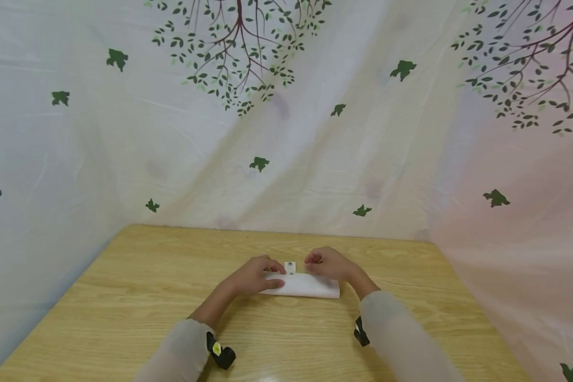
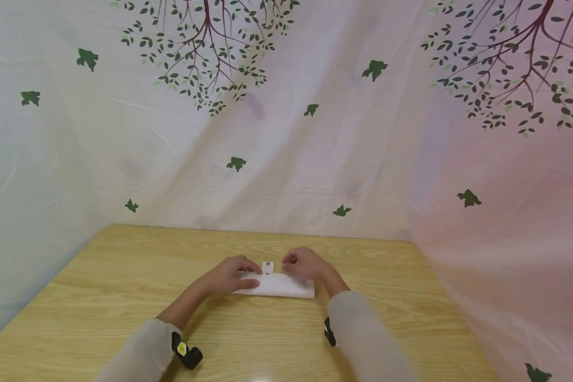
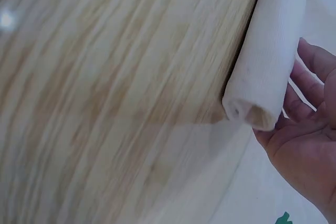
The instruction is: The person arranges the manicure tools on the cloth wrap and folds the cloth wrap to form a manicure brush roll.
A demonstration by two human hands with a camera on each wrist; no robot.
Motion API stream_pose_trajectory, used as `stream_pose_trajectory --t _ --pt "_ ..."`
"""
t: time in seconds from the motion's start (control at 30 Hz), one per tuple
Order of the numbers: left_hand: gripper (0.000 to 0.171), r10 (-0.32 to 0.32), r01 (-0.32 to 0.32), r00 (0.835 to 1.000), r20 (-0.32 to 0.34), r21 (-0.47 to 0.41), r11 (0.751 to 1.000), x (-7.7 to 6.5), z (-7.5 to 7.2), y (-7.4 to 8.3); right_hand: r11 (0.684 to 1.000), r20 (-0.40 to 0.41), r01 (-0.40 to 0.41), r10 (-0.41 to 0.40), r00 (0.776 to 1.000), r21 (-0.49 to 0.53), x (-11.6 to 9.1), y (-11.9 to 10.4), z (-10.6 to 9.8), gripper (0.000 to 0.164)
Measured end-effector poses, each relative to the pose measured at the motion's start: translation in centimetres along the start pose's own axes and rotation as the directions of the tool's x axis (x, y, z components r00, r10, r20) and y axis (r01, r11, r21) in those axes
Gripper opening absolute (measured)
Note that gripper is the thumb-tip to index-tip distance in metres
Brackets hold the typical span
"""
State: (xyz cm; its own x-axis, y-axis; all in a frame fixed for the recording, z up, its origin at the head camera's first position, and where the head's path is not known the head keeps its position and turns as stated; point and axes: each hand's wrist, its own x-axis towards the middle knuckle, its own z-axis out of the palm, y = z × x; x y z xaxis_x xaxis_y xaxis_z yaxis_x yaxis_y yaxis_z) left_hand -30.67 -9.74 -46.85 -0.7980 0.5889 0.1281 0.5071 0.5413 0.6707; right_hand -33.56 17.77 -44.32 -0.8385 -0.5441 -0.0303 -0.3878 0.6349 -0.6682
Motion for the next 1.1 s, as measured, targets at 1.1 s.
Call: stream_pose_trajectory --t 1.1 --pt "0.025 0.036 -0.036 0.999 -0.008 -0.015 0.999 0.1 0.4 -0.6 0.984 -0.09 -0.168 0.172 0.981 0.056 2.4 -1.7 3.0 0.013"
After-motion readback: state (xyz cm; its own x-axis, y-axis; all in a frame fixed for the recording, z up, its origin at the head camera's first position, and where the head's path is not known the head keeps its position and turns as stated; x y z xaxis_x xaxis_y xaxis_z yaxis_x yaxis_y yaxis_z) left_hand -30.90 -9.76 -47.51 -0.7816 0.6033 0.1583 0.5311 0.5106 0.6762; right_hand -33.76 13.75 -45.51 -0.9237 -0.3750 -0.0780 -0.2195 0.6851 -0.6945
